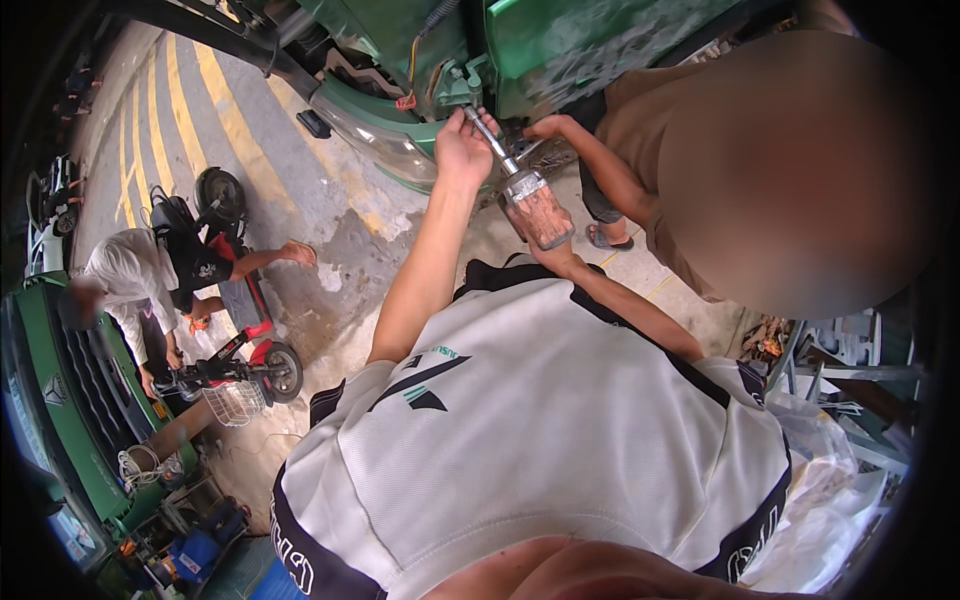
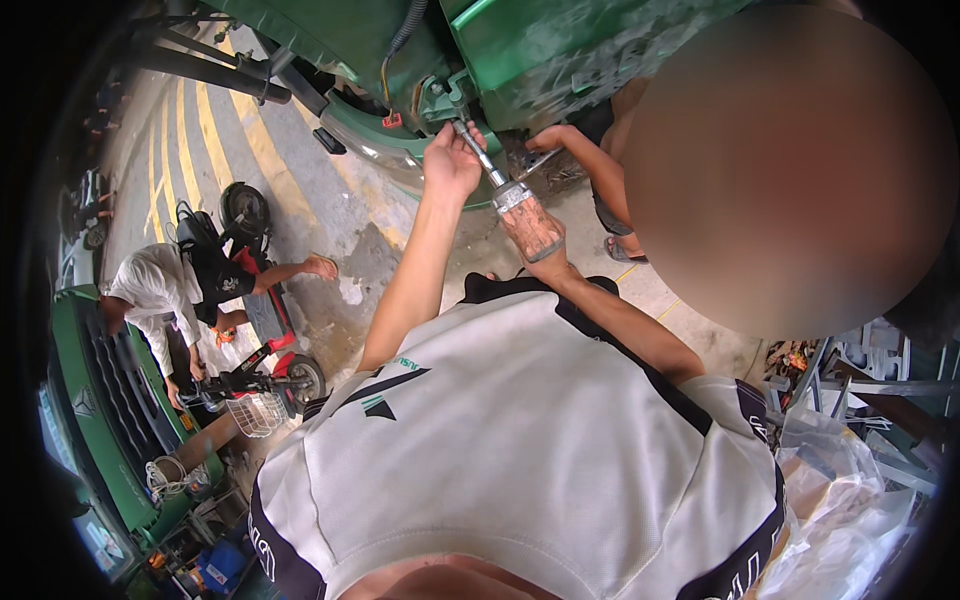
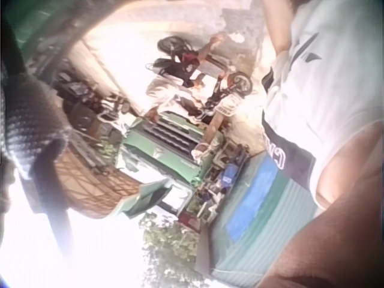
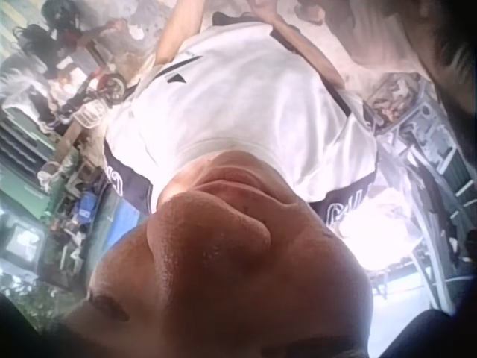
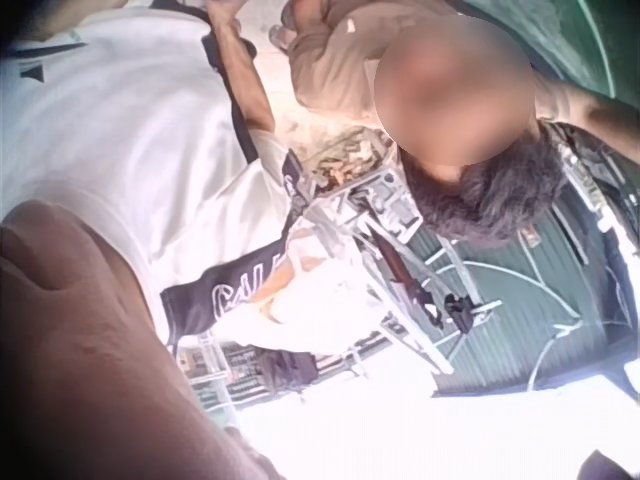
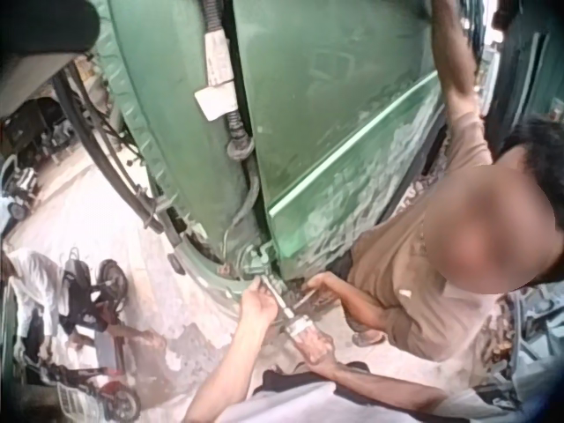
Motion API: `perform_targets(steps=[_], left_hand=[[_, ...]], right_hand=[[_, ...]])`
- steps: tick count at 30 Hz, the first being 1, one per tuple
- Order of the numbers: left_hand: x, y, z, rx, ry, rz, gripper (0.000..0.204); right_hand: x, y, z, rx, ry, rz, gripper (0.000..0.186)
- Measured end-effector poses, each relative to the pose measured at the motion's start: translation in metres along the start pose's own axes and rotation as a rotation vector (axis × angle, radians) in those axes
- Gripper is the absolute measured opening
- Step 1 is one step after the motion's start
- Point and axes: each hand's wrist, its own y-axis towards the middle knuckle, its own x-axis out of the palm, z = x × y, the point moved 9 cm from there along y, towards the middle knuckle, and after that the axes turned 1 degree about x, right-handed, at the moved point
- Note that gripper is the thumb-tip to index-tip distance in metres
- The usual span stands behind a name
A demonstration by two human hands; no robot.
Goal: The person works on the exterior body of a green truck cab, using a screwdriver and a power impact wrench to remove and secure bolts on the front panel and hinge area while another person assists.
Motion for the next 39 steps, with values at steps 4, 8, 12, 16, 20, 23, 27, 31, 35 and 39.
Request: perform_targets(steps=[4, 8, 12, 16, 20, 23, 27, 31, 35, 39], left_hand=[[-0.001, 0.003, 0.001, 0.007, 0.038, -0.016, 0.022], [-0.001, -0.001, 0.001, 0.014, 0.034, 0.003, 0.023], [0.001, -0.001, 0.006, 0.050, 0.028, -0.008, 0.026], [0.001, 0.002, 0.005, 0.033, 0.015, -0.028, 0.026], [-0.002, 0.003, 0.006, 0.037, 0.038, -0.022, 0.024], [-0.007, 0.007, 0.006, 0.042, 0.033, -0.026, 0.023], [-0.007, 0.006, 0.006, 0.064, 0.026, -0.035, 0.022], [-0.002, 0.006, 0.007, 0.064, 0.002, -0.082, 0.020], [-0.004, 0.006, 0.006, 0.057, -0.028, -0.051, 0.019], [-0.007, 0.007, 0.006, 0.070, -0.031, -0.049, 0.021]], right_hand=[[0.002, 0.000, -0.006, -0.076, -0.039, -0.009, 0.027], [0.010, -0.009, 0.005, 0.006, 0.123, -0.019, 0.031], [0.009, -0.008, 0.001, -0.084, 0.004, -0.052, 0.034], [0.016, -0.015, 0.011, -0.023, -0.018, -0.047, 0.037], [0.025, -0.016, 0.020, 0.122, 0.050, -0.137, 0.029], [0.012, -0.008, 0.010, 0.024, -0.019, -0.068, 0.023], [0.023, -0.019, 0.021, -0.033, -0.039, -0.035, 0.025], [0.034, -0.028, 0.037, 0.089, 0.042, -0.137, 0.027], [0.036, -0.032, 0.035, -0.005, -0.033, -0.172, 0.040], [0.034, -0.031, 0.046, 0.232, 0.218, -0.077, 0.040]])
